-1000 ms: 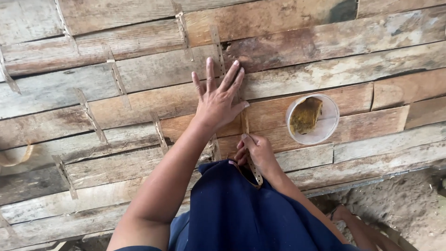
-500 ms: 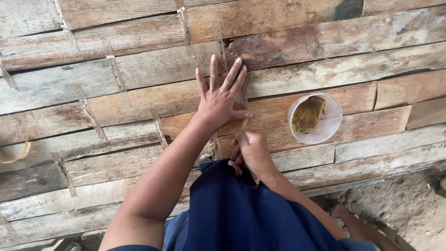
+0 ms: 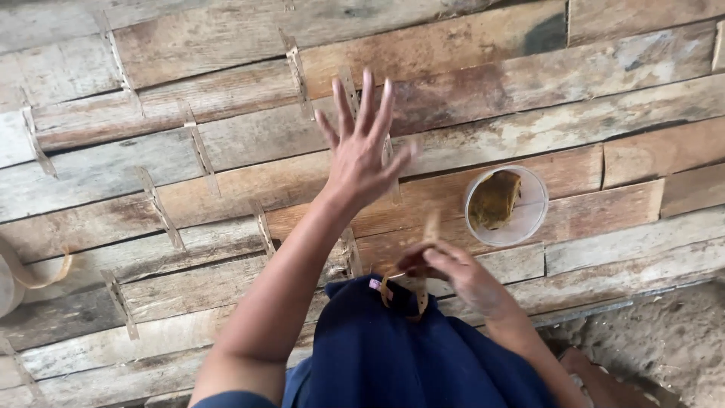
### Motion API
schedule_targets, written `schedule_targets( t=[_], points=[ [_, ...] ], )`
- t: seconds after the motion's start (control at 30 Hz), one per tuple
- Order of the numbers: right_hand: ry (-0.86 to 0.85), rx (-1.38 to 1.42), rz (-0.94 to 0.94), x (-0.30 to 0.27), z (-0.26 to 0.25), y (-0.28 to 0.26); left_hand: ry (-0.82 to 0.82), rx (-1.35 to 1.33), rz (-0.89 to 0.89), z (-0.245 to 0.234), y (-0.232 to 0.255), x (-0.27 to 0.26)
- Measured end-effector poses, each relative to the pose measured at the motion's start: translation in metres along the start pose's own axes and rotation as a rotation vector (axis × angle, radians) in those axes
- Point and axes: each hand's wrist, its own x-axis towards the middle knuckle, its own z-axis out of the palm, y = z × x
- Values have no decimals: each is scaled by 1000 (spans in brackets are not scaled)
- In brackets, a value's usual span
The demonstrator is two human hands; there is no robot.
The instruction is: The person applies a brown paste from a small container onto a perforated strip and presses it onto a wooden plank surface. They repeat this process across multiple planks, smoothing each strip with their hands.
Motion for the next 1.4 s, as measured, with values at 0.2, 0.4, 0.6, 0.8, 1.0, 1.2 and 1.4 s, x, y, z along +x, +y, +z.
schedule_targets(
  t=[0.2, 0.4, 0.6, 0.8, 1.0, 1.2, 1.4],
  points=[
    [-13, 153, -227, -26, -30, 9, 268, 342, 28, 59, 10, 39],
    [11, 115, -307, -33, -22, 3, 41, 270, -95, 58, 8, 58],
    [69, 145, -360, -34, -24, -2, 75, 269, -92, 19, 23, 91],
    [66, 79, -512, -46, -16, -13, 53, 311, -123, 31, 12, 79],
    [168, -202, -502, -69, -1, -21, -99, -901, -26, -33, 98, -53],
    [220, -524, -311, -92, 42, -27, -312, -1648, -228, -37, 127, -162],
    [267, -614, -520, -118, 83, -22, 47, -1526, 5, -68, 139, -203]
  ],
)
